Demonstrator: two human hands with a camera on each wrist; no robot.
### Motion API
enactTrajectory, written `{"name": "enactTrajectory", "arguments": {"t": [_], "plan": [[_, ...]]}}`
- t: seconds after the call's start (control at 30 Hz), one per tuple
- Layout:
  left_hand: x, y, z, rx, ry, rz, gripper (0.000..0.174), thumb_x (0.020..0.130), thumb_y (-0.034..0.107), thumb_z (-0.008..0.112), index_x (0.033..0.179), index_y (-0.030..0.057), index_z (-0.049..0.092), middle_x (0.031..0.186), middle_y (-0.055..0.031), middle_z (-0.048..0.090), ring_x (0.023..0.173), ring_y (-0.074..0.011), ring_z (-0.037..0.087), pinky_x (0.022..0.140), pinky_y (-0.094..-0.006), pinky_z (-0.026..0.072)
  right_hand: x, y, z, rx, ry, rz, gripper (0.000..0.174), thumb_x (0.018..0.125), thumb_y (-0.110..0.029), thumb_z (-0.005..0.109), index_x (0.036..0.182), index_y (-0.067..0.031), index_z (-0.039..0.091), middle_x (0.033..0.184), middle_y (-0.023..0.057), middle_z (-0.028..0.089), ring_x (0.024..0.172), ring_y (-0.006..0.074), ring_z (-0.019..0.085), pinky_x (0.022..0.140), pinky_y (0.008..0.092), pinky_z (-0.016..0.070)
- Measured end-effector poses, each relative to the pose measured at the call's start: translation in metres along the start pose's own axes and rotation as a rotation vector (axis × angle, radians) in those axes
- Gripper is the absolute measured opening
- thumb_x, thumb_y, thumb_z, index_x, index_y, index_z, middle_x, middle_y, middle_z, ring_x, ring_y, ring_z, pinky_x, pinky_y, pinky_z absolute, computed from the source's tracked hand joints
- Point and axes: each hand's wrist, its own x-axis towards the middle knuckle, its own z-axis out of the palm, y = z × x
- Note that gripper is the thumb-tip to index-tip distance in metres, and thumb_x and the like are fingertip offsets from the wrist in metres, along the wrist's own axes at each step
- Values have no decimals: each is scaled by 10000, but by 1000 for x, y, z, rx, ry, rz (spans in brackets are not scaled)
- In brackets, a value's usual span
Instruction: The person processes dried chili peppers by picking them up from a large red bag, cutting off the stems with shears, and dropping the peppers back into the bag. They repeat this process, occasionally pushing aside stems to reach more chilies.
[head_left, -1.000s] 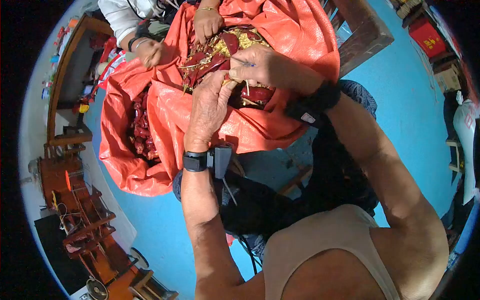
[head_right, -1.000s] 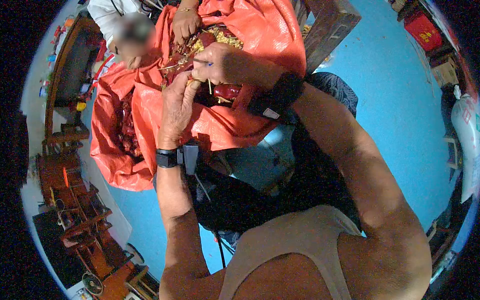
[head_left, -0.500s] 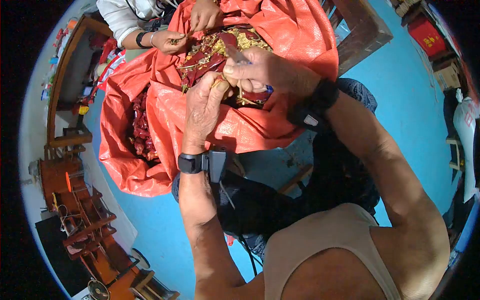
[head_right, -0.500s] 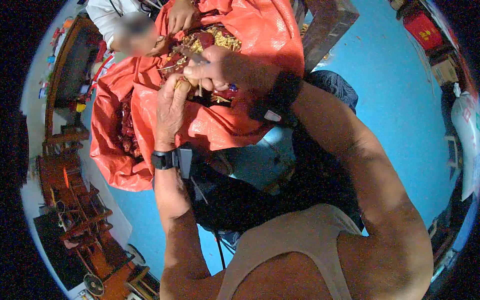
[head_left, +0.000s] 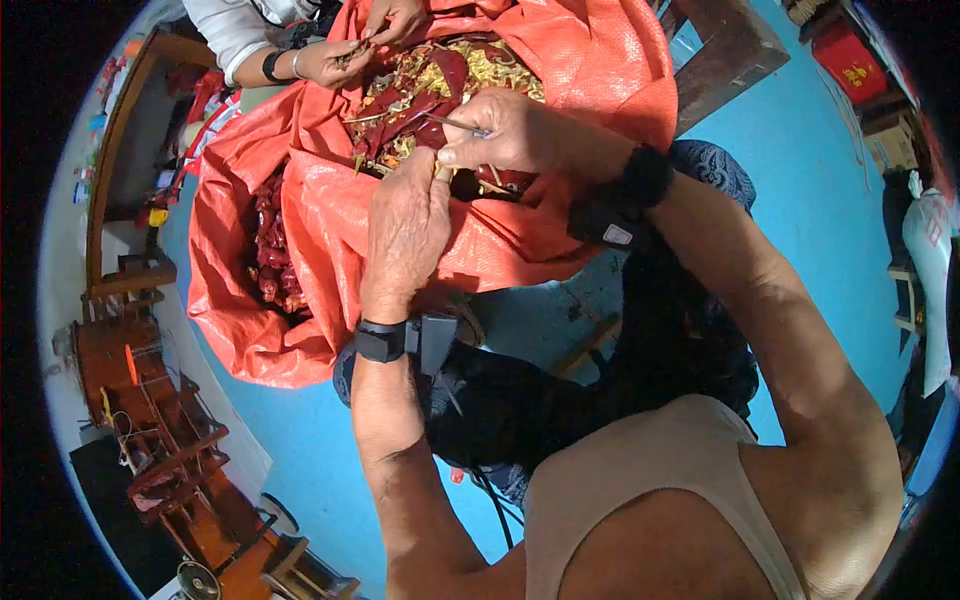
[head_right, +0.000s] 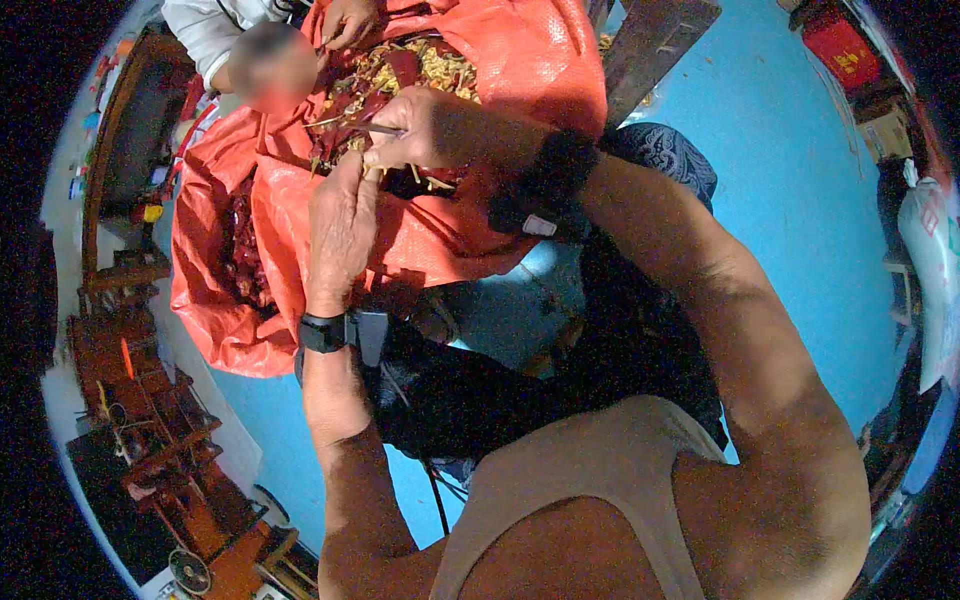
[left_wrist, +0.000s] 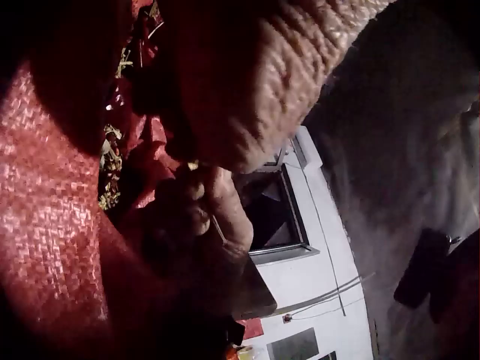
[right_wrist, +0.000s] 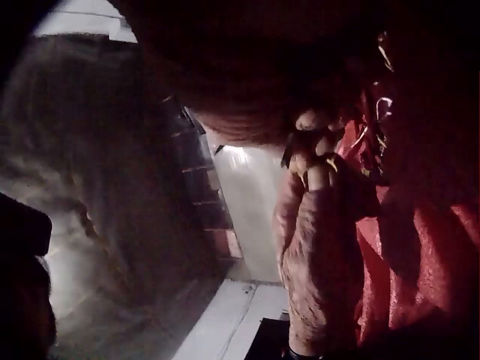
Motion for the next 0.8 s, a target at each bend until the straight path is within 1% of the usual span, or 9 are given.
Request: {"name": "enactTrajectory", "arguments": {"t": [0.1,0.17,0.23,0.3,0.37,0.4,0.5,0.7,0.8], "plan": [[2,-2,12,-49,125,-109,164,861,129,438,759,0,440,664,-229,476,645,-406,492,569,-450,380,1,-2,14,-244,215,-43,271,780,-230,598,630,-33,486,509,76,449,441,157,425,439,306,342],[2,-10,19,-43,209,-55,157,863,127,445,749,20,465,589,-139,492,523,-313,489,499,-386,377,2,-3,23,-336,317,-25,255,755,-255,601,665,-26,536,538,119,517,452,218,507,451,336,390],[6,-1,14,-981,64,-511,141,870,123,449,754,50,479,588,-12,463,494,-138,433,474,-276,352,3,-6,30,-513,498,-261,258,758,-266,595,683,-28,530,558,154,523,445,265,498,443,349,403],[4,-3,14,-1110,58,-465,132,877,129,446,773,55,479,618,4,440,531,-108,407,501,-250,344,3,-12,29,-274,519,-202,266,781,-288,585,681,-50,522,486,94,483,376,201,451,386,301,370],[2,-4,11,-1361,44,-364,118,891,143,440,813,64,480,678,36,395,605,-49,354,556,-199,330,-2,-20,18,636,199,253,268,827,-271,558,647,-88,483,441,-7,393,334,101,357,339,232,291],[1,-8,9,-1340,3,-280,125,891,158,447,839,50,483,705,29,414,629,-51,364,575,-203,333,-2,-21,20,904,81,253,303,879,-247,497,613,-128,415,462,-74,321,350,29,281,341,188,222],[-4,-11,3,-1379,-85,-237,141,890,169,454,866,36,494,715,22,434,634,-60,380,584,-207,338,-3,-14,25,1161,-30,337,345,907,-230,441,586,-130,364,449,-70,293,345,32,260,339,192,222],[-12,-17,-14,-1364,-299,-233,333,847,296,529,963,-16,522,745,-6,486,653,-85,414,603,-220,344,-11,-18,27,1292,-249,280,363,902,-229,430,562,-125,354,443,-65,291,355,47,268,345,205,204],[-14,-10,-7,-1327,-236,-160,409,844,378,540,934,-22,548,707,-12,489,632,-97,416,581,-225,339,-8,-20,22,669,-81,276,286,854,-232,496,605,-138,391,446,-67,298,357,47,266,357,211,197]]}}
